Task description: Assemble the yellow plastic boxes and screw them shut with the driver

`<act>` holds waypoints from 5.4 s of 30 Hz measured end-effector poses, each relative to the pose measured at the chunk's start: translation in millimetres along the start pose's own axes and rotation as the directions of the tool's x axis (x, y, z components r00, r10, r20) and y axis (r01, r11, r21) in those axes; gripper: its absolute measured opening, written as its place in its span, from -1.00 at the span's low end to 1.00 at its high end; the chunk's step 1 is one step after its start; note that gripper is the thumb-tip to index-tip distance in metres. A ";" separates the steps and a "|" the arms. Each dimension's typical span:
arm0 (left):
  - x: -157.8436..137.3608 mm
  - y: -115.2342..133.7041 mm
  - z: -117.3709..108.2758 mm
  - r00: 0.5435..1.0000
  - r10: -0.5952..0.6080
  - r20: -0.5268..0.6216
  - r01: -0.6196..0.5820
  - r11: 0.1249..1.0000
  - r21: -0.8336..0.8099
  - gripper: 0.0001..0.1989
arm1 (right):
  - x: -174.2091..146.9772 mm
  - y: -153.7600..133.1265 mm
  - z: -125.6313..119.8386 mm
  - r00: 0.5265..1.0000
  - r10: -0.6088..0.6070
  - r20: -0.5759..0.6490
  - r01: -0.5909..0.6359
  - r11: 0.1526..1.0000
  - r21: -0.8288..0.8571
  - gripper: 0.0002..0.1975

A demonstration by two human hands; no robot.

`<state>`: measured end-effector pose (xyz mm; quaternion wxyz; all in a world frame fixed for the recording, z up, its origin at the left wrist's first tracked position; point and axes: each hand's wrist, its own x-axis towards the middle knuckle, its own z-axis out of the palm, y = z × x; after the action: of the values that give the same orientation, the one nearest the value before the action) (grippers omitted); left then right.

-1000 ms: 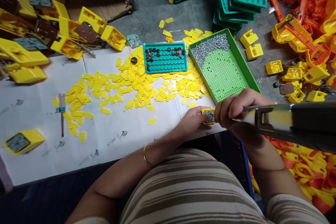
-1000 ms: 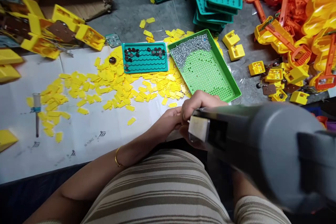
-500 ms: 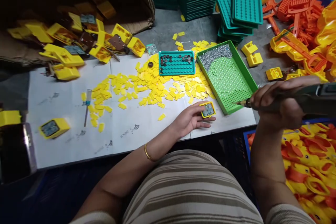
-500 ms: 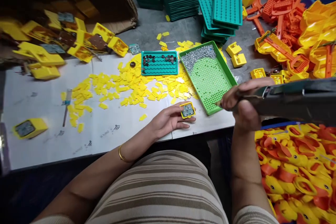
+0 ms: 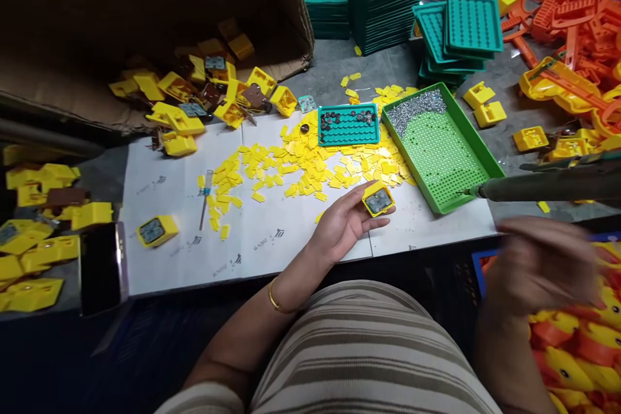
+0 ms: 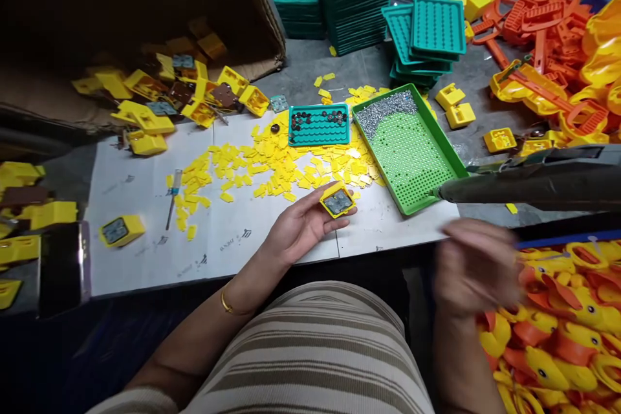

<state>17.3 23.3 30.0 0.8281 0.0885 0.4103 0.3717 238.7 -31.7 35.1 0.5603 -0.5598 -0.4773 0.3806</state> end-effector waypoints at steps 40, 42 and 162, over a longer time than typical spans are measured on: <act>-31.6 -4.8 -5.3 0.981 0.191 0.018 -0.191 0.968 0.162 -0.69 | 4.2 22.1 73.5 0.881 0.139 0.452 -0.188 0.980 0.065 -0.67; -34.0 -6.5 -5.7 0.975 0.219 0.037 -0.221 0.946 0.239 -0.64 | 1.0 20.4 76.1 0.893 0.131 0.432 -0.162 0.986 0.035 -0.68; 22.3 62.3 -54.9 0.935 0.310 -0.173 -0.318 0.948 -0.020 -0.56 | 86.1 5.8 172.6 0.782 -0.251 0.570 0.563 0.677 -0.474 -0.85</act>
<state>-48.8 74.1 8.8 0.7224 0.1019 0.4500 0.5149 95.3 97.2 24.5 0.2859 -0.4797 -0.8090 0.1832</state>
